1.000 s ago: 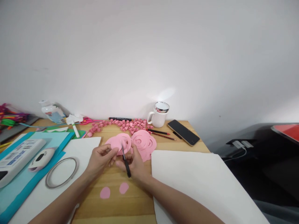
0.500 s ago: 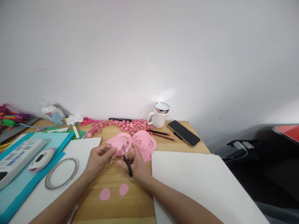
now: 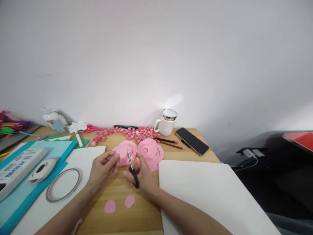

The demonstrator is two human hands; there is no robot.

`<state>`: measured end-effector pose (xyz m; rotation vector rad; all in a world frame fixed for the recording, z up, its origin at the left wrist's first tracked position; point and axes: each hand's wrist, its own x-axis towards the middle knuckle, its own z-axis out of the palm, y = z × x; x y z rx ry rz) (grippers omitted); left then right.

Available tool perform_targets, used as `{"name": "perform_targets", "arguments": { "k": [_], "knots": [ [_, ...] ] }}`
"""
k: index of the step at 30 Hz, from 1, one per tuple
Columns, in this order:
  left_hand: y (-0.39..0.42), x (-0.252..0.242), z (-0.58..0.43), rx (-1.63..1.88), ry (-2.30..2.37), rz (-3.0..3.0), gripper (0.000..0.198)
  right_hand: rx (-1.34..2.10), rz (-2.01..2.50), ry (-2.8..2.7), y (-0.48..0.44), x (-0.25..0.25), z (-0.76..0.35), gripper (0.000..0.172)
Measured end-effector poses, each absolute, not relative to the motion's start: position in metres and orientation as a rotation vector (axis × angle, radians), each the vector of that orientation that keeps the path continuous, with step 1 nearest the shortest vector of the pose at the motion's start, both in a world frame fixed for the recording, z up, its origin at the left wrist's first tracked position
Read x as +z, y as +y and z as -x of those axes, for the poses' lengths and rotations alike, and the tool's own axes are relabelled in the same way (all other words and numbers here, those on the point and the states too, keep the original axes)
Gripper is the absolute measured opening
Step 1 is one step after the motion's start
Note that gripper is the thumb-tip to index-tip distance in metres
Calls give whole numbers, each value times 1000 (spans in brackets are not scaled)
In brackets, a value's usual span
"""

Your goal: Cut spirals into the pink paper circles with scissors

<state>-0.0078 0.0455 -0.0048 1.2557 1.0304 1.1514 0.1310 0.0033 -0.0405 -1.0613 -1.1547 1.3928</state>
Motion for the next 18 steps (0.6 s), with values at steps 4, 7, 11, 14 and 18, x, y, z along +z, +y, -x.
{"name": "perform_targets", "arguments": {
  "k": [4,7,11,14,18],
  "knots": [
    [43,-1,6,1059,1023,-1305,27,1398,1075,-1132,3,-37,-129,63],
    [40,1,4,969,1018,-1363,32,1391,1063,-1123,3,-35,-127,63],
    [39,-1,4,975,1046,-1397,37,1457,1020,-1134,4,-37,-126,69],
    [40,-5,7,964,1083,-1417,38,1455,1013,-1116,4,-37,-125,68],
    [40,-5,8,898,1054,-1479,41,1421,870,-1114,3,-35,-125,66]
  ]
}}
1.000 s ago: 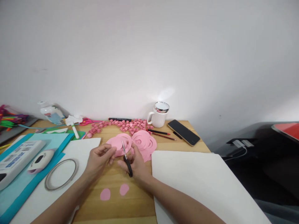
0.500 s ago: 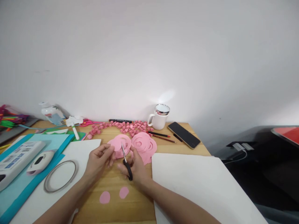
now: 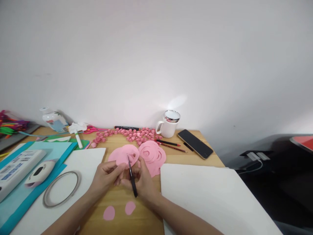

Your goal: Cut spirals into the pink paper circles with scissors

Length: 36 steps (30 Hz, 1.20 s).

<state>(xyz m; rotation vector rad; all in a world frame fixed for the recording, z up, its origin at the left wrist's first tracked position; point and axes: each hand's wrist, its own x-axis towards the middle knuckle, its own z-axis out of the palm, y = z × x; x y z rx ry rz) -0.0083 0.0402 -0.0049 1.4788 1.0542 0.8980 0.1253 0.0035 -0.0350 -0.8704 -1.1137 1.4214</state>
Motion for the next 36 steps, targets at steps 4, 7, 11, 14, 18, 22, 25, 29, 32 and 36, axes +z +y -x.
{"name": "perform_targets", "arguments": {
  "k": [4,7,11,14,18,22,25,29,32,36],
  "knots": [
    [39,-1,7,888,1051,-1488,41,1444,879,-1106,4,-37,-127,67],
    [39,0,7,884,1047,-1473,39,1466,901,-1106,4,-38,-129,69],
    [40,-1,8,904,1055,-1461,38,1460,915,-1099,4,-37,-129,73],
    [40,-2,9,917,1075,-1465,38,1447,944,-1112,4,-35,-128,72],
    [41,-3,10,932,1058,-1474,36,1411,983,-1126,4,-36,-128,64],
    [42,-2,11,993,1044,-1466,36,1401,997,-1163,3,-40,-130,53],
    [43,-1,11,1061,1039,-1457,34,1411,1004,-1182,3,-43,-130,52],
    [43,-4,11,1128,1055,-1426,27,1425,999,-1163,3,-41,-130,52],
    [40,-4,9,1078,1087,-1506,28,1444,993,-1172,3,-37,-129,54],
    [36,-2,7,1045,1133,-1568,36,1479,1009,-1191,2,-34,-129,55]
  ]
}}
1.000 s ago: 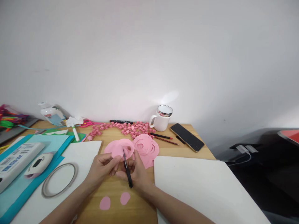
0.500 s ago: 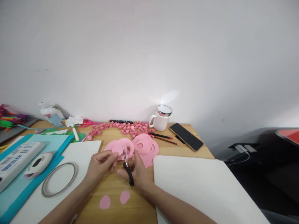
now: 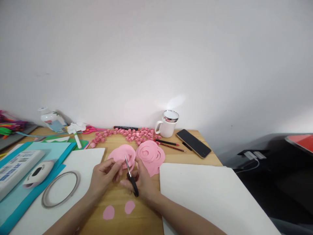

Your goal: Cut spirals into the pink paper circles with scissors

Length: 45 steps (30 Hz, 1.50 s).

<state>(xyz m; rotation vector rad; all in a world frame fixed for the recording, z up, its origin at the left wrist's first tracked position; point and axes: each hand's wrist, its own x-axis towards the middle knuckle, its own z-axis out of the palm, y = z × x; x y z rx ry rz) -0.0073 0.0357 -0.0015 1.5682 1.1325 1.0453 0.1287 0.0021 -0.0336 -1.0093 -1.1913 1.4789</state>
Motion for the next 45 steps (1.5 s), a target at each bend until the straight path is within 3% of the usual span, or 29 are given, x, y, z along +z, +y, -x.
{"name": "perform_targets", "arguments": {
  "k": [12,21,30,45],
  "knots": [
    [33,2,6,1000,1075,-1594,37,1460,830,-1112,3,-36,-127,66],
    [35,3,7,1026,1080,-1562,34,1465,930,-1158,3,-30,-128,57],
    [37,0,9,1138,1143,-1498,28,1476,1027,-1171,3,-39,-130,66],
    [35,6,8,993,1116,-1659,39,1489,987,-1174,2,-38,-129,71]
  ]
}}
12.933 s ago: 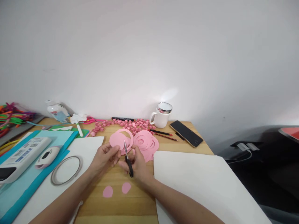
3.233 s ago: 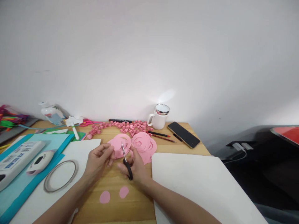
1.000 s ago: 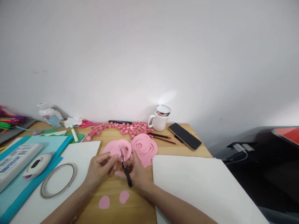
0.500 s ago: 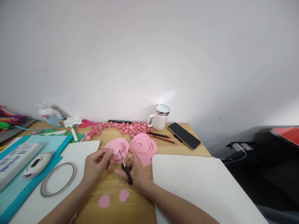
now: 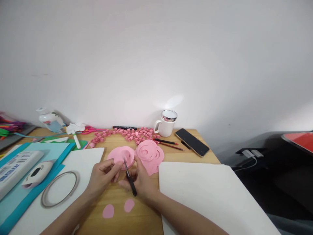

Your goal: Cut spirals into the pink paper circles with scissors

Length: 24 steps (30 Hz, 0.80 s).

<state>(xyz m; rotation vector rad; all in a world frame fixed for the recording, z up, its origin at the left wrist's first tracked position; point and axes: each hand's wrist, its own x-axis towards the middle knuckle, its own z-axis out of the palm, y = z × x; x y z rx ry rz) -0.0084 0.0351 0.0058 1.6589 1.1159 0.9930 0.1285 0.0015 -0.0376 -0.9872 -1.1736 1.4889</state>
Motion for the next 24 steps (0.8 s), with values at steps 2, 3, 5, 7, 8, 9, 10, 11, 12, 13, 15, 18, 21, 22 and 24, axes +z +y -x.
{"name": "perform_targets", "arguments": {
  "k": [2,3,5,7,8,9,10,11,12,13,15,18,21,22,24],
  "knots": [
    [36,5,9,956,1090,-1682,40,1470,958,-1160,2,-38,-129,74],
    [36,5,9,944,1074,-1692,41,1464,952,-1154,2,-38,-129,74],
    [37,4,9,941,1058,-1706,41,1463,949,-1142,2,-37,-129,74],
    [37,3,9,950,1061,-1710,40,1475,951,-1138,2,-34,-129,71],
    [37,3,9,956,1068,-1705,39,1481,953,-1140,2,-33,-129,69],
    [37,3,9,962,1076,-1696,39,1485,960,-1144,2,-31,-129,67],
    [37,3,9,969,1082,-1685,38,1487,972,-1149,2,-30,-129,66],
    [37,3,9,977,1086,-1675,37,1487,989,-1153,3,-29,-129,64],
    [37,3,9,990,1090,-1662,36,1486,1006,-1158,3,-29,-129,64],
    [37,3,10,1004,1092,-1649,35,1483,1021,-1162,3,-30,-129,64],
    [38,3,10,1039,1086,-1627,33,1481,1042,-1181,3,-31,-130,65],
    [38,2,11,1080,1079,-1604,30,1484,1032,-1193,2,-34,-130,66],
    [38,2,11,1101,1078,-1604,29,1499,1019,-1181,2,-34,-130,67],
    [38,2,11,1105,1078,-1606,29,1502,1022,-1180,1,-34,-130,67],
    [38,3,10,1099,1081,-1616,30,1507,1032,-1182,1,-33,-130,69]
  ]
}}
